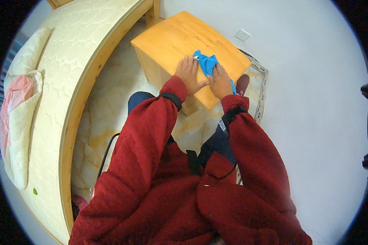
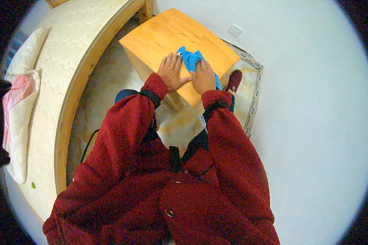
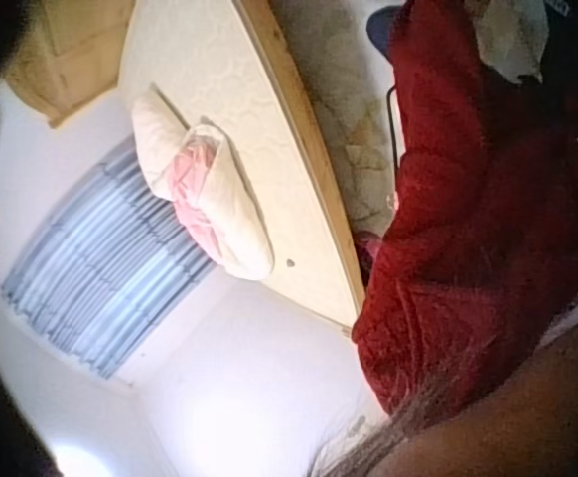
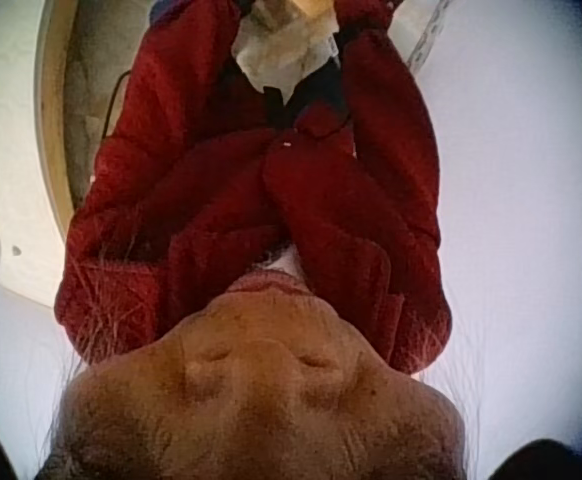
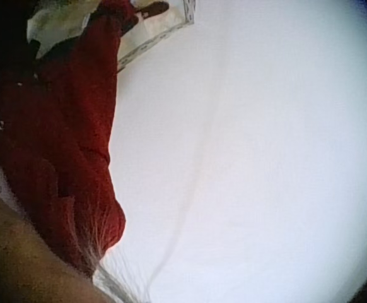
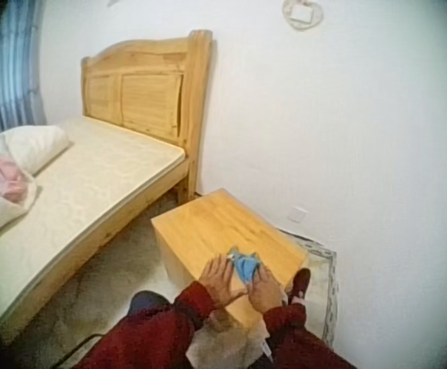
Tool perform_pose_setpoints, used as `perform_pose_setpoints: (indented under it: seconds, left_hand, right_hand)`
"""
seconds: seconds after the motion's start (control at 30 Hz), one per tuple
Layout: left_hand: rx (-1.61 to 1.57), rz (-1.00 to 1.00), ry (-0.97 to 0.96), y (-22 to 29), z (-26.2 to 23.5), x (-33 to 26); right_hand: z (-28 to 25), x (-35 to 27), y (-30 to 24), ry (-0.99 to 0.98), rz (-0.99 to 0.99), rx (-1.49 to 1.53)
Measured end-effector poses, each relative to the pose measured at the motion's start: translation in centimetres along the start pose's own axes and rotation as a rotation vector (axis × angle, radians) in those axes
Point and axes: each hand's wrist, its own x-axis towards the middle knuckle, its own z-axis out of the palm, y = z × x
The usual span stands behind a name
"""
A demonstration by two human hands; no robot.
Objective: The person wipes a small wooden stool with a blue cloth, then wipes the adjacent wall and the wooden headboard of a bed. The person uses the cloth to clean each surface in sequence.
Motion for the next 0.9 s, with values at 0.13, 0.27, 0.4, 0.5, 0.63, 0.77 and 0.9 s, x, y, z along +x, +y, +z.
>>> perform_pose_setpoints:
  seconds: [0.13,0.27,0.4,0.5,0.63,0.77,0.9]
  left_hand:
    - [0.008,-0.002,0.024,0.7,-0.7,0.7]
    - [0.003,-0.029,-0.01,1.4,-1.3,-1.1]
    - [-0.02,0.029,0.057,1.7,-1.9,-2.8]
    - [-0.036,0.072,0.076,1.6,-1.8,-3.6]
    - [-0.069,0.112,0.012,1.1,-2.3,-3.6]
    - [0.019,0.038,-0.205,-0.3,-3.2,-2.1]
    - [0.051,-0.042,-0.199,-3.7,-3.6,-0.3]
  right_hand:
    - [-1.0,0.5,0.5,0.042,-0.056,-0.015]
    - [-1.4,-0.8,-0.6,-0.012,-0.033,-0.011]
    - [-2.0,-2.2,-1.6,0.011,-0.04,0.029]
    - [-1.4,-3.2,-2.5,0.05,-0.03,-0.021]
    - [-1.4,-3.3,-2.7,0.023,-0.044,-0.014]
    - [-1.7,-3.3,-2.6,0.017,-0.034,-0.011]
    - [-1.4,-3.0,-2.8,0.062,-0.034,-0.035]
